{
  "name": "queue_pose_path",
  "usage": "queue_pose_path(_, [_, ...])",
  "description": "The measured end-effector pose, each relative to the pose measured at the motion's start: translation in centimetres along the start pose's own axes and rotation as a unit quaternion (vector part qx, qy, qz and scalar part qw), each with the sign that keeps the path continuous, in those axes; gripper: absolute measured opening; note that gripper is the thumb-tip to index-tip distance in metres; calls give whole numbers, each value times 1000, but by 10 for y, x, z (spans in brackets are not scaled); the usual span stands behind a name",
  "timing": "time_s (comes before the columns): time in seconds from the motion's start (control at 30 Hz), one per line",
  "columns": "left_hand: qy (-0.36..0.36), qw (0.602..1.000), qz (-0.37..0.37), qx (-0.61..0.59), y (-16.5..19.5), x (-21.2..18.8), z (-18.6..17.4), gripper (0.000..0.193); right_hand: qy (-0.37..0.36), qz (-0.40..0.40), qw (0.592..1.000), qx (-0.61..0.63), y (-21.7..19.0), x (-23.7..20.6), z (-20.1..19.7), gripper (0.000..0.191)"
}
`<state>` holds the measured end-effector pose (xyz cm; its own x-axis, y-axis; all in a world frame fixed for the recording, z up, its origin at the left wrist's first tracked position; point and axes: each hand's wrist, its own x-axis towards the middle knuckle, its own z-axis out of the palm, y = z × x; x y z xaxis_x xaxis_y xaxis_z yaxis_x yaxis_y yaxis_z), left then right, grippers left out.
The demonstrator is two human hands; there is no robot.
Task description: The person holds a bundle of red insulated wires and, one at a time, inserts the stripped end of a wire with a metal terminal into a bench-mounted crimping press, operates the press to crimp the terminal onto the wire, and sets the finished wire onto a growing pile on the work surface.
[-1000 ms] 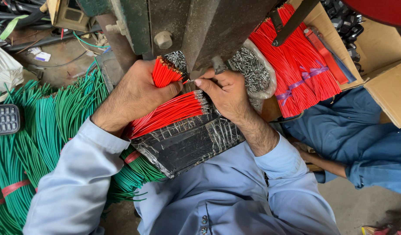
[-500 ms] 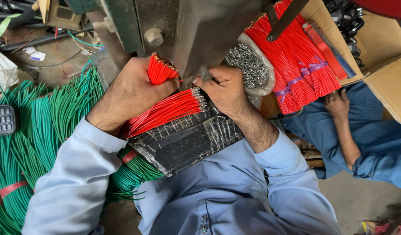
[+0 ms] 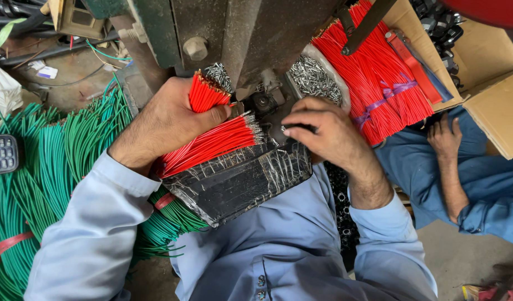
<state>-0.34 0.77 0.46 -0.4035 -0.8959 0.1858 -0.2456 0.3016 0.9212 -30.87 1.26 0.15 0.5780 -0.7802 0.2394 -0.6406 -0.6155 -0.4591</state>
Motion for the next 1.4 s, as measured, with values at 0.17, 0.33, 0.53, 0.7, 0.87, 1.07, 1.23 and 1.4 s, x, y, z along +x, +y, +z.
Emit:
queue_pose_path(0.17, [6, 999, -31, 9, 4, 0, 1, 15, 28, 3, 998, 50, 1, 1, 21, 9])
queue_pose_path(0.33, [3, 1000, -29, -1, 7, 0, 0, 13, 52, 54, 988, 135, 7, 5, 31, 6])
queue_pose_path(0.53, [-1, 1000, -19, -4, 2, -1, -2, 13, 118, 82, 946, 291, 15, 18, 45, 9])
queue_pose_path(0.7, [13, 1000, -22, 16, 1, 0, -2, 15, 119, -3, 898, 423, 6, 32, 65, 12])
queue_pose_path(0.87, [17, 999, -17, 25, 1, 0, -1, 14, 134, 8, 937, 324, 4, 39, 69, 9])
queue_pose_path(1.07, [29, 999, -21, 16, 1, -1, 0, 15, 131, 46, 926, 351, 11, 44, 75, 7])
queue_pose_path(1.23, [34, 998, -39, 18, 2, 0, 0, 15, 138, 39, 928, 345, 12, 45, 77, 7])
queue_pose_path(1.4, [45, 998, -34, 26, 4, 1, 1, 16, 138, 43, 924, 355, 9, 46, 77, 8])
